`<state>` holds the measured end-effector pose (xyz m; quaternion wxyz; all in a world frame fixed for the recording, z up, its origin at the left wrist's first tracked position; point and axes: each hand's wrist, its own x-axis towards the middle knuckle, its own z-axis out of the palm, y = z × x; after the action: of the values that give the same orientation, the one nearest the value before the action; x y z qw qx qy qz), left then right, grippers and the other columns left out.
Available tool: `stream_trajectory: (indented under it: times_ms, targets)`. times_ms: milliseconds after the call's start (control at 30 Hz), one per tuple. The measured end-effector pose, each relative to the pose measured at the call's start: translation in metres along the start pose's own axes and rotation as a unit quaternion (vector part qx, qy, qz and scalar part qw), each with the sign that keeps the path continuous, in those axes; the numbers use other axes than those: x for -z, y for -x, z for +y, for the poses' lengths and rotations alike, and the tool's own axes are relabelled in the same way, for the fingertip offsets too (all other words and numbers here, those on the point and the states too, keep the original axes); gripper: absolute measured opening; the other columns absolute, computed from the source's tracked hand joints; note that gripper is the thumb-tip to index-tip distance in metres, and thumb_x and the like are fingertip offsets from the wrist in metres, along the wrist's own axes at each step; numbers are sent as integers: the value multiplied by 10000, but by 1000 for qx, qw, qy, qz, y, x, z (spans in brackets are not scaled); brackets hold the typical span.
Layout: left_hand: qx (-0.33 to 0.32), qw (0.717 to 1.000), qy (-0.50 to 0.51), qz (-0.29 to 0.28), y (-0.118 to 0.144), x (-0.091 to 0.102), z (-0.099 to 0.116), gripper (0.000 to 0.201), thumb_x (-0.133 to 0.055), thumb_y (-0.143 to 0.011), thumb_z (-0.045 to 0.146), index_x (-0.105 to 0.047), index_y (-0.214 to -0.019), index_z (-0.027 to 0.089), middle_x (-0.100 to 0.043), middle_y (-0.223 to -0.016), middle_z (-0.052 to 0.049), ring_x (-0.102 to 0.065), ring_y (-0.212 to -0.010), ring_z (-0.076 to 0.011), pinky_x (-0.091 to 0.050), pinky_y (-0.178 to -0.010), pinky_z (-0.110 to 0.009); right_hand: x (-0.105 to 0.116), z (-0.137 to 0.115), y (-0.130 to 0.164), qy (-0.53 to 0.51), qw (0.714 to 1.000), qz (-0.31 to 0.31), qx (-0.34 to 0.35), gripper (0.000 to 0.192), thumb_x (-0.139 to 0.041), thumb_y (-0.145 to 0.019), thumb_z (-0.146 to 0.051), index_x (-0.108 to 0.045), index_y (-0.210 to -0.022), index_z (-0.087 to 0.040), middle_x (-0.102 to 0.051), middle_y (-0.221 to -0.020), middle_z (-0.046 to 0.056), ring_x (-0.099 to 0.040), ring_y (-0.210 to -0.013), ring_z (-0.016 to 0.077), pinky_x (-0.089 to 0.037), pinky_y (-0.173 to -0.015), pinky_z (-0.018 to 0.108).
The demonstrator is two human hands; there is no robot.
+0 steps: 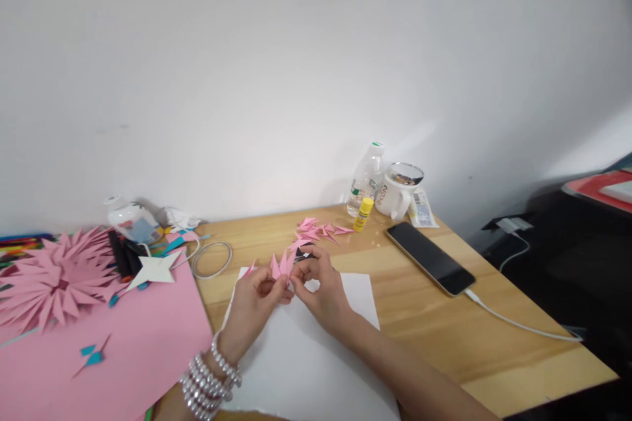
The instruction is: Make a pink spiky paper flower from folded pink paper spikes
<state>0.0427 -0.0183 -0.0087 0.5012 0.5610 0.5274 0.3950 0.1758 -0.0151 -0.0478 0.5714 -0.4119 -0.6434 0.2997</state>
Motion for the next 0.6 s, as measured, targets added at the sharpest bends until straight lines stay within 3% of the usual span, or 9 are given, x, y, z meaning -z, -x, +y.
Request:
stream_trajectory:
  times_ms: [367, 600]
  targets:
    - [-12, 1000, -26, 4, 1, 4, 7, 227, -607, -684, 376, -586, -653, 153, -648, -523, -35, -626, -505, -173, -483, -486, -244, 2, 1, -3, -14, 999, -26, -18, 406, -503, -731, -126, -316, -1082, -211, -535, -654, -42, -544, -588, 113, -479, -582, 245]
    - [-7, 999, -34, 9, -1, 6, 6, 238, -591, -693, 383, -590, -648, 150, -658, -528, -45, -620, -487, -169, -488, -488, -248, 3, 9, -6, -55, 997, 5, -60, 478, -527, -714, -114, -301, -1124, -213, -535, -643, -57, -547, -590, 106, -484, -586, 244]
